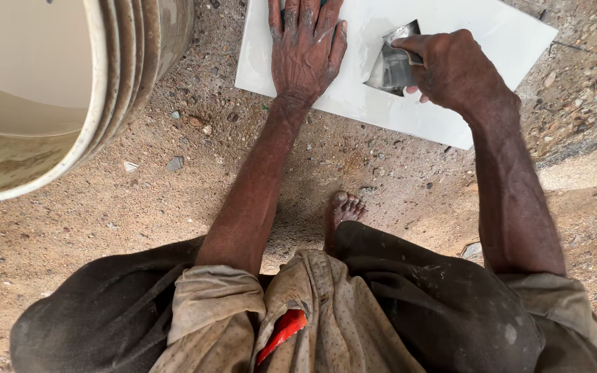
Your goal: The person uses a green scouring pad and a metal scraper to clean a white metal plate with a cutout. They repeatedly scrub the surface, dip the pad into a bucket of water, and wipe the plate, then set the plate aside.
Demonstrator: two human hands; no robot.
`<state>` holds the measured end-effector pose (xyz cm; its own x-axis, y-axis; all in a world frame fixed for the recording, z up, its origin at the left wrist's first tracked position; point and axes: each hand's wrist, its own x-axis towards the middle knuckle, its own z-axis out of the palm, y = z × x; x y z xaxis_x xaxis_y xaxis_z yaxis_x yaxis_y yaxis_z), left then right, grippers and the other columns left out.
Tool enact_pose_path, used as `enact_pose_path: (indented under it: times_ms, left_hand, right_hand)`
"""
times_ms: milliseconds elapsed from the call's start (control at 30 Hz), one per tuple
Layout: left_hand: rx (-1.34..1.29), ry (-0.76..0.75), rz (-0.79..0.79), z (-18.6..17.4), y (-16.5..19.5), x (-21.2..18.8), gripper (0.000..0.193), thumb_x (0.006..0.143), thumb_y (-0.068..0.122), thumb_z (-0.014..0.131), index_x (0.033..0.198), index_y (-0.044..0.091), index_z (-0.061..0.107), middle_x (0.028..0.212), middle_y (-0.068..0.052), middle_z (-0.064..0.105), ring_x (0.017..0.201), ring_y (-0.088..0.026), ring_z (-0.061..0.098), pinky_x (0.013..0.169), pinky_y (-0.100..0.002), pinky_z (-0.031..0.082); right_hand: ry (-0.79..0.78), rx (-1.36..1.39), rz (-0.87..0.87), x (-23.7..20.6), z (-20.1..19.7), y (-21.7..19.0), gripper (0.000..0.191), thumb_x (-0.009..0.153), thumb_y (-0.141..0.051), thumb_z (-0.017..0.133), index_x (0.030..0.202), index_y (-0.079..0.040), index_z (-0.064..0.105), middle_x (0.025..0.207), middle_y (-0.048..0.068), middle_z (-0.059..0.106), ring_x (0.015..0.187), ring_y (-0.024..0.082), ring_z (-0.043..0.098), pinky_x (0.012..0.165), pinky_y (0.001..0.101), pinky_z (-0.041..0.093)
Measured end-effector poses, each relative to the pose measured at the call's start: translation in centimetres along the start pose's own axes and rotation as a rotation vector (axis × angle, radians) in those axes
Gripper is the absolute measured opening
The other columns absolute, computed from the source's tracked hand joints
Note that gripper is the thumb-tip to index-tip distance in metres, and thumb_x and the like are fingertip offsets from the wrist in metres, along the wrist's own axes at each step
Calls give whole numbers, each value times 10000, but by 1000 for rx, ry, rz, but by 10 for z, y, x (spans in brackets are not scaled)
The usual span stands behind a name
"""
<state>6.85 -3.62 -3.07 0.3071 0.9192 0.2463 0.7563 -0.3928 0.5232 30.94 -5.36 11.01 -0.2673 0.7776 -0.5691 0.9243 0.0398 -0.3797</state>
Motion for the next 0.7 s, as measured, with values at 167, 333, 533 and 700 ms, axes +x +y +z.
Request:
enact_pose_path:
  times_ms: [167,333,533,700]
  left_hand:
    - [-13,-29,2,-1,0,3,453,1116,322,615,1513,141,493,1486,-127,488,1449,-321,383,1284,-621,193]
    - [-22,-73,-31,-4,3,4,429,1112,318,623,1484,125,530,1458,-115,519,1410,-313,419,1253,-615,232]
    - [-21,-124,-68,-8,5,5,424,1111,326,616,1487,152,526,1444,-92,544,1389,-304,457,1240,-607,270]
    - [24,-34,-33,-8,6,7,463,1096,340,609,1507,156,501,1468,-116,516,1392,-326,450,1235,-612,264]
  right_hand:
    - [-34,-8,75,1,-6,-9,397,1016,-32,697,1411,-55,659,1059,251,754,641,243,750,486,314,625]
    - [-60,26,152,5,-13,-14,359,1023,-18,671,1379,-58,687,1030,249,753,652,244,753,492,316,622]
    - [-2,96,76,8,-17,-12,365,1016,1,678,1377,-45,697,980,223,765,710,217,759,531,321,627]
    - [-28,-79,-19,12,-12,1,337,1061,-41,682,1396,-69,704,929,176,787,660,187,748,534,298,601]
